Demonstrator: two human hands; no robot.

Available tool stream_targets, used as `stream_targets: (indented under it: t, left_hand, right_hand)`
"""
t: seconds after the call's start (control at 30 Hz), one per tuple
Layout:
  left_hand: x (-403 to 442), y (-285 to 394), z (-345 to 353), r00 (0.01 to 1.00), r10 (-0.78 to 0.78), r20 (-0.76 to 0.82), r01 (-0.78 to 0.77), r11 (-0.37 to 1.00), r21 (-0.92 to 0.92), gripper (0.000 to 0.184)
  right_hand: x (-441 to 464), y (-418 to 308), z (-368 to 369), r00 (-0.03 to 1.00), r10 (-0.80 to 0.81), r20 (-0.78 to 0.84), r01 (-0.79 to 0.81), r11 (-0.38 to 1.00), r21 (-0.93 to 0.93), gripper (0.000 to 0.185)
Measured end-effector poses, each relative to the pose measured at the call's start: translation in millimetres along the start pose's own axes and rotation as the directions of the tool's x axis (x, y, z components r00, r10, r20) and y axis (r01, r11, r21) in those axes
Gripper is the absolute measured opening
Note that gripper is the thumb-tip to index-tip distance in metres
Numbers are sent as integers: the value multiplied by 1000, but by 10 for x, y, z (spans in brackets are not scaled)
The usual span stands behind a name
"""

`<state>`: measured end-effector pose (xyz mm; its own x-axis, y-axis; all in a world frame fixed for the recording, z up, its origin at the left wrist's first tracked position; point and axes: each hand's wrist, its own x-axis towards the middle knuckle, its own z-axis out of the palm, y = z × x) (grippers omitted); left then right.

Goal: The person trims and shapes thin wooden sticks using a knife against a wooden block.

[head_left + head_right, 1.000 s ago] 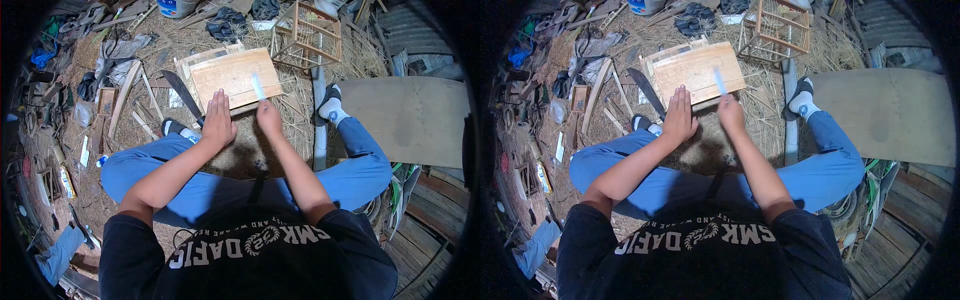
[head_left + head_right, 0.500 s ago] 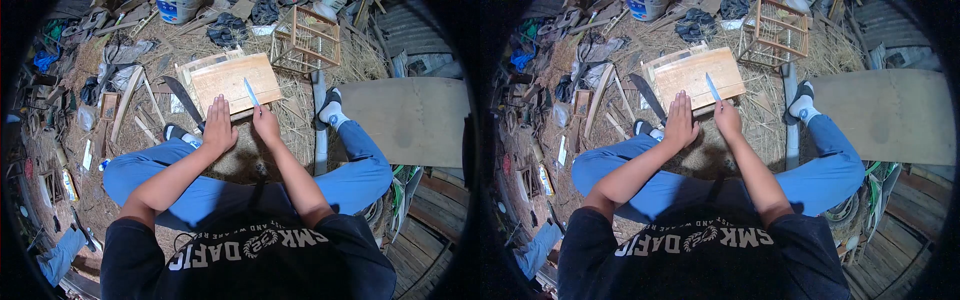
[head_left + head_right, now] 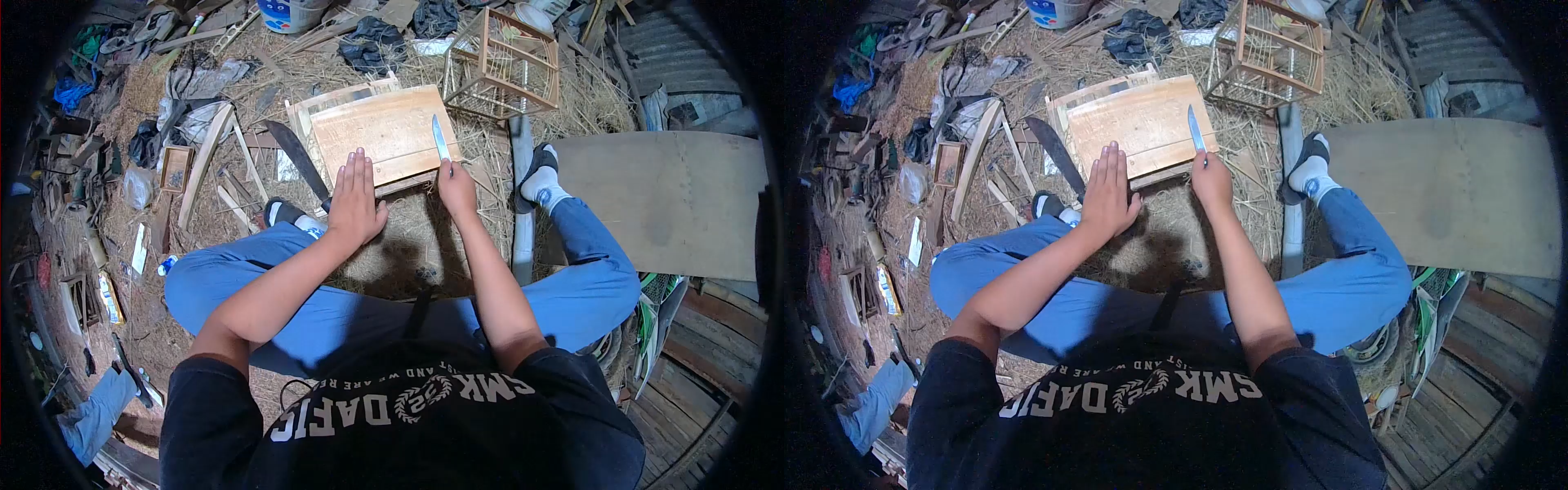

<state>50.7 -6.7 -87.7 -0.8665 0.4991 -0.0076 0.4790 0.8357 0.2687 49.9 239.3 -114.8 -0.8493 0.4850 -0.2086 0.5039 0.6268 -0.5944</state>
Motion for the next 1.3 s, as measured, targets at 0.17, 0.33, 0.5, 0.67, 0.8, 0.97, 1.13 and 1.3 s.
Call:
stream_targets:
  t: [0.17,0.33,0.5,0.67,0.8,0.97,1.13,1.3]
  left_hand:
    - [8,-2,4,1000,-12,10,11,1000,8,95]
    - [10,-2,-19,1000,-8,-5,8,998,-57,93]
    - [13,2,-12,1000,-7,3,7,999,-40,92]
    - [86,4,-1,1000,-2,28,2,1000,7,87]
    - [75,32,-16,999,-22,32,21,999,43,84]
    - [73,47,24,999,-38,18,37,999,2,85]
    - [44,50,8,999,-34,28,34,999,-11,88]
    - [52,31,13,999,-34,39,35,999,-38,89]
  right_hand:
    - [17,43,-19,1000,31,2,-31,999,-44,50]
    - [85,58,-92,998,63,3,-63,998,-27,48]
    - [-224,-165,44,998,53,26,-51,995,-82,44]
    - [-267,-190,25,999,-2,45,5,998,-57,45]
    - [-114,-23,14,998,53,-30,-54,998,-36,47]
    - [-218,-79,-2,999,51,15,-50,997,-61,47]
    - [-139,-3,-8,998,59,-35,-61,997,-42,48]
    - [-115,1,-100,997,82,16,-82,997,9,50]
